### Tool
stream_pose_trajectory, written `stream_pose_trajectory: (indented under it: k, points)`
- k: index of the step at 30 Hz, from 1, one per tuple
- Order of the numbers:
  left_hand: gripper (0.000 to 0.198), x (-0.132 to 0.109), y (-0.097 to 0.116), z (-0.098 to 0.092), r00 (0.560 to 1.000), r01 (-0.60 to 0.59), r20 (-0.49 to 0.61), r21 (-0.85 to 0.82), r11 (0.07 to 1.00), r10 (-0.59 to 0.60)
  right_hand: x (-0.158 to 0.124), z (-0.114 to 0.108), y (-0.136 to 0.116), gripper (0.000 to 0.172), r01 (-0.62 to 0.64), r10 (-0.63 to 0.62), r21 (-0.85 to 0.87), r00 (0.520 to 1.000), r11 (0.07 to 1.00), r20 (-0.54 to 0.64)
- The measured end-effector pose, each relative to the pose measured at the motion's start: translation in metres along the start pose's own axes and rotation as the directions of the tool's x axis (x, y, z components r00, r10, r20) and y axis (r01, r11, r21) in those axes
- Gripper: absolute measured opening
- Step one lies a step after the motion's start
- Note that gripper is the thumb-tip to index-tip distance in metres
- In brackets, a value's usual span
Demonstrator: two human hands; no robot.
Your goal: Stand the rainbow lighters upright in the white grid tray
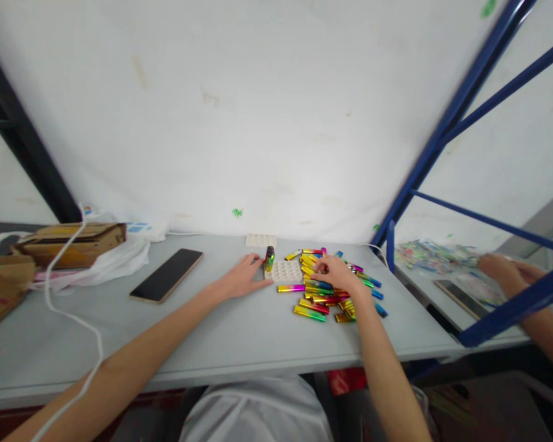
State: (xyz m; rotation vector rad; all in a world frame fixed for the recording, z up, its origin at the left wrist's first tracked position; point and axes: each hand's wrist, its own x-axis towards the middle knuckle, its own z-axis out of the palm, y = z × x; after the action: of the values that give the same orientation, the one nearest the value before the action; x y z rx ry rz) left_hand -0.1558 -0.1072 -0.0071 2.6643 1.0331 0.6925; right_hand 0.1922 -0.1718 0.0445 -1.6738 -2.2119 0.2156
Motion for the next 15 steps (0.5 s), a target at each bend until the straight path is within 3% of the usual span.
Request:
stream_pose_trajectory:
  k: [6, 9, 15]
  points:
    - [0.069, 0.0004, -0.0019, 0.0014, 1.0, -0.006, -0.012, 0.005, 1.0, 0.006, 0.0029, 0.0069, -0.0001, 0.013, 0.053, -0.054, -0.027, 0.998, 0.998, -0.023]
    - [0.07, 0.0006, -0.002, 0.0017, 1.0, -0.009, -0.011, 0.004, 1.0, 0.009, 0.0019, 0.008, 0.0003, 0.012, 0.027, -0.018, 0.065, 0.992, 0.997, -0.124]
    - [0.069, 0.0009, -0.0015, 0.002, 1.0, 0.001, -0.009, 0.002, 1.0, -0.001, 0.0025, 0.0083, -0.0093, 0.031, 0.019, 0.048, 0.211, 0.95, 0.977, -0.308]
